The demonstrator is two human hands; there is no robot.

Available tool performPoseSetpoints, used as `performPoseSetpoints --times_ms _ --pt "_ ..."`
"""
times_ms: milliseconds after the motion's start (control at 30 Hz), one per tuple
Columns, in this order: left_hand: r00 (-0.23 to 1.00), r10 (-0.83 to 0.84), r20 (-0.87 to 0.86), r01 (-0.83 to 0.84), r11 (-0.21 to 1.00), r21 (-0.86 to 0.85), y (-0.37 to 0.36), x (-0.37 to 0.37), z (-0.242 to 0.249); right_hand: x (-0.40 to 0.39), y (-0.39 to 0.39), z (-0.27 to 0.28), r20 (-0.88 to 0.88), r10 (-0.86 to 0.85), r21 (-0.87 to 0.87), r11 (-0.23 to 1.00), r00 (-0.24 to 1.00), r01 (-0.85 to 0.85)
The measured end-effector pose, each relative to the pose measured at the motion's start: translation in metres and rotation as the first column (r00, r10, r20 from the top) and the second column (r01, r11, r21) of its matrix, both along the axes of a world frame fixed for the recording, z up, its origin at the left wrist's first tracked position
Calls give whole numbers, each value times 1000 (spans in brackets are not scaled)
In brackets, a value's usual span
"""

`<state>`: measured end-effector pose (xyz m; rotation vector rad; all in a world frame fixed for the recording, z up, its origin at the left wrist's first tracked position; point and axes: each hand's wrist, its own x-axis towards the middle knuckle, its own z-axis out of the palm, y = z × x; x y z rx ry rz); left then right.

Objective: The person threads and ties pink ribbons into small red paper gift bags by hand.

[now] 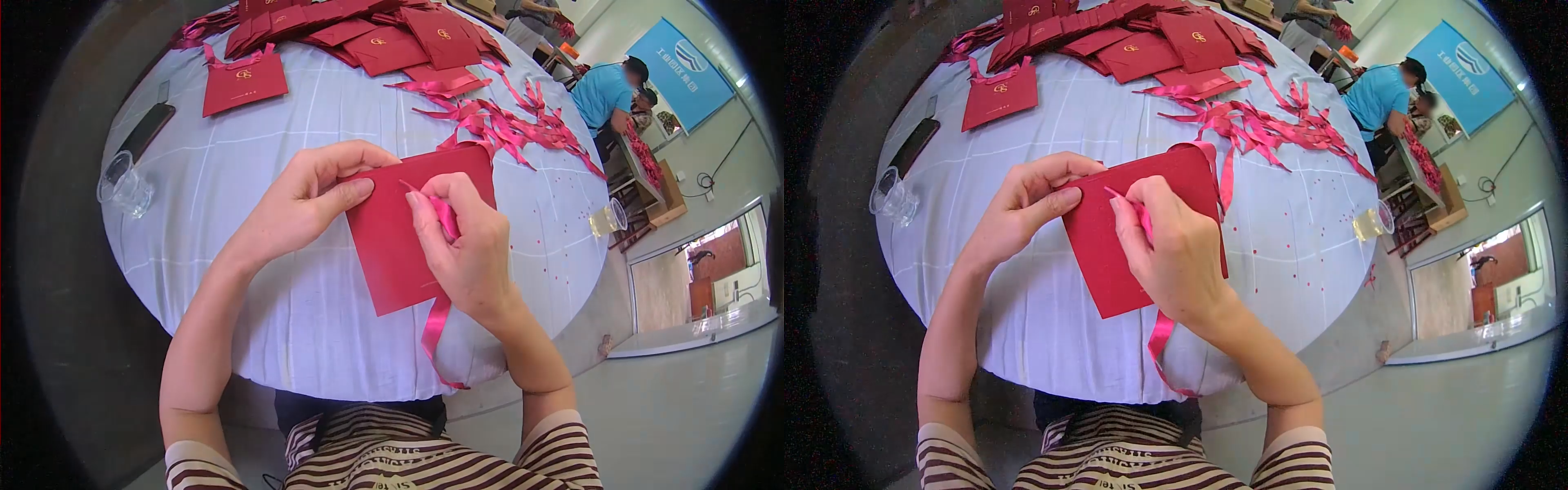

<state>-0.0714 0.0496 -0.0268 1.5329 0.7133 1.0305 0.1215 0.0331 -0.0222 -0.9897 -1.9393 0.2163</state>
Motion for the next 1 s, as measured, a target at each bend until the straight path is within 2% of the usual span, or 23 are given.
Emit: performPoseSetpoints --times_ms 200,533,767,1000 --pt "997 64 -37 -62 997 50 -4 4 3 0 0 -1 71 65 29 997 995 -68" --pt "976 193 -98 -164 955 246 -11 9 5 -1 -5 4 65 82 46 995 994 -85" --pt "970 205 -132 -154 936 316 -15 10 7 -1 -9 6 40 91 51 994 995 -93" --pt "937 312 -155 -176 807 563 -21 17 7 -2 -19 12 46 44 28 999 998 -45"
